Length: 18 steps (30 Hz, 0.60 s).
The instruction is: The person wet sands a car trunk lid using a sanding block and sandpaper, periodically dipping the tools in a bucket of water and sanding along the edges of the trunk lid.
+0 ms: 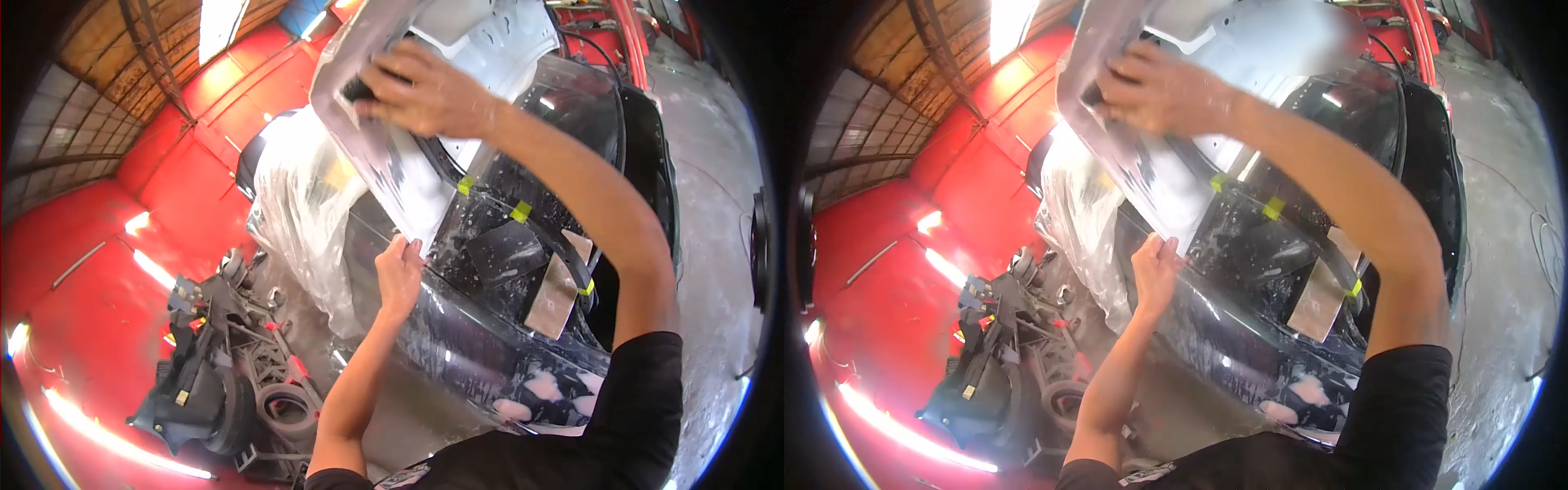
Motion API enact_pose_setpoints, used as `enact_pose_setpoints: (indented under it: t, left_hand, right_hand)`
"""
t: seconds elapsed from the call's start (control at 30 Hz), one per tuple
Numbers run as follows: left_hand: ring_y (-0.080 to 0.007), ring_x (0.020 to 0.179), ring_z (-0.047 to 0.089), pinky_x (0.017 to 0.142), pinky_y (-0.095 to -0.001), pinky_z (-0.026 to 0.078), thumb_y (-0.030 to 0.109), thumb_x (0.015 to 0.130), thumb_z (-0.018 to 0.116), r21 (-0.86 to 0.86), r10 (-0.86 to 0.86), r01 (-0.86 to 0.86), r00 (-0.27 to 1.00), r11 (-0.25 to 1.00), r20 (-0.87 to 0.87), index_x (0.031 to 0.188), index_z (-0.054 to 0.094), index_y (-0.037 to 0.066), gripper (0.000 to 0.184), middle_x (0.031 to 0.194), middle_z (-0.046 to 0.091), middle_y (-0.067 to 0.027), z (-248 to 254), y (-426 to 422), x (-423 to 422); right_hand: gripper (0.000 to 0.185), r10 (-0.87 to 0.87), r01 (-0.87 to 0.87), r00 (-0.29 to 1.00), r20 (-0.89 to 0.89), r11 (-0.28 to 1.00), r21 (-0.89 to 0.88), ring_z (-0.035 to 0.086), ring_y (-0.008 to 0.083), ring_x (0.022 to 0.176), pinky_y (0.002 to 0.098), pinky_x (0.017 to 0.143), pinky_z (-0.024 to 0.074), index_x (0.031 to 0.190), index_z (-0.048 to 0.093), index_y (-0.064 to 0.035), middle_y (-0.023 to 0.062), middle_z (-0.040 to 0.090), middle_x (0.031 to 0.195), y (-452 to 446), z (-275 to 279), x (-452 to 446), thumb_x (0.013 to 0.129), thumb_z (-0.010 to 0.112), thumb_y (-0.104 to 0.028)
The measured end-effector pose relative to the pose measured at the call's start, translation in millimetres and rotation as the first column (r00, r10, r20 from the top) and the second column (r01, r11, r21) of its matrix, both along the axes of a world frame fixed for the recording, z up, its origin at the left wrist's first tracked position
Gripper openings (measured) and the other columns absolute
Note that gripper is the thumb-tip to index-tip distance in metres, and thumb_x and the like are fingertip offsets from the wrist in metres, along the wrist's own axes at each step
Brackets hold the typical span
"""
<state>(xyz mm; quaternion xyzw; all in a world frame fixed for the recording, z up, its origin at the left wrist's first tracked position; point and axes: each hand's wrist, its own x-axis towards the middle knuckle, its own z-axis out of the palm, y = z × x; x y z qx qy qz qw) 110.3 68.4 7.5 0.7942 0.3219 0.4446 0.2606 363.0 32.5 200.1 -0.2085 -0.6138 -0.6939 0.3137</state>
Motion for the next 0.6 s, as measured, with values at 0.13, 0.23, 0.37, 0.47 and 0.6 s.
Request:
enact_pose_setpoints:
  t: [0.13, 0.23, 0.37, 0.47, 0.6]
  left_hand:
    - [-0.009, 0.068, 0.063, 0.064, -0.0304, 0.06, 0.007, 0.107, 0.062, -0.001, -0.001, 0.001, 0.999, 1.0, 0.037, 0.08, 0.047, -0.001, 0.032, 0.075, 0.053, -0.0024, -5, 3, 2]
    - [-0.0087, 0.069, 0.063, 0.066, -0.0309, 0.062, 0.006, 0.107, 0.061, -0.032, -0.004, 0.005, 0.999, 0.999, 0.033, 0.083, 0.051, -0.003, 0.028, 0.078, 0.055, -0.0027, -7, 1, -1]
    - [-0.0082, 0.069, 0.062, 0.069, -0.0321, 0.064, 0.005, 0.107, 0.061, -0.038, 0.018, -0.016, 0.999, 0.999, 0.037, 0.086, 0.054, -0.003, 0.023, 0.08, 0.055, -0.0026, -9, 5, 1]
    - [-0.0077, 0.069, 0.06, 0.07, -0.0318, 0.064, 0.005, 0.107, 0.061, 0.022, 0.028, -0.029, 0.999, 0.999, 0.022, 0.088, 0.054, -0.004, 0.022, 0.08, 0.055, -0.0023, -17, 10, -1]
    - [-0.0072, 0.069, 0.058, 0.069, -0.0317, 0.064, 0.005, 0.108, 0.06, -0.013, 0.017, -0.017, 0.999, 1.0, 0.033, 0.088, 0.054, -0.003, 0.022, 0.08, 0.054, -0.002, -7, 1, 1]
  right_hand:
    - [0.033, 0.101, -0.061, 0.982, -0.158, 0.969, 0.238, 0.059, 0.0299, 0.114, 0.046, 0.101, 0.051, 0.118, 0.078, -0.014, 0.0123, 0.061, 0.124, 9, 1, 9, 0.088, 0.069, -0.022]
    - [0.036, 0.127, -0.119, 0.987, -0.103, 0.99, 0.08, 0.059, 0.0295, 0.111, 0.0462, 0.098, 0.0519, 0.121, 0.077, -0.0124, 0.0103, 0.061, 0.122, 29, -24, -10, 0.087, 0.068, -0.021]
    - [0.035, 0.055, -0.056, 0.998, 0.011, 0.991, 0.12, 0.059, 0.0259, 0.11, 0.0429, 0.095, 0.0517, 0.119, 0.075, -0.0117, 0.0076, 0.061, 0.118, -8, 16, 16, 0.086, 0.068, -0.022]
    - [0.035, 0.068, -0.032, 0.981, -0.18, 0.981, 0.193, 0.059, 0.0235, 0.108, 0.0408, 0.093, 0.0513, 0.118, 0.075, -0.0116, 0.0054, 0.061, 0.118, 6, -3, 2, 0.086, 0.067, -0.022]
    - [0.037, 0.093, -0.092, 0.994, -0.055, 0.996, 0.022, 0.058, 0.0233, 0.109, 0.0406, 0.092, 0.0512, 0.12, 0.079, -0.0123, 0.0069, 0.063, 0.121, 13, -12, -3, 0.086, 0.069, -0.023]
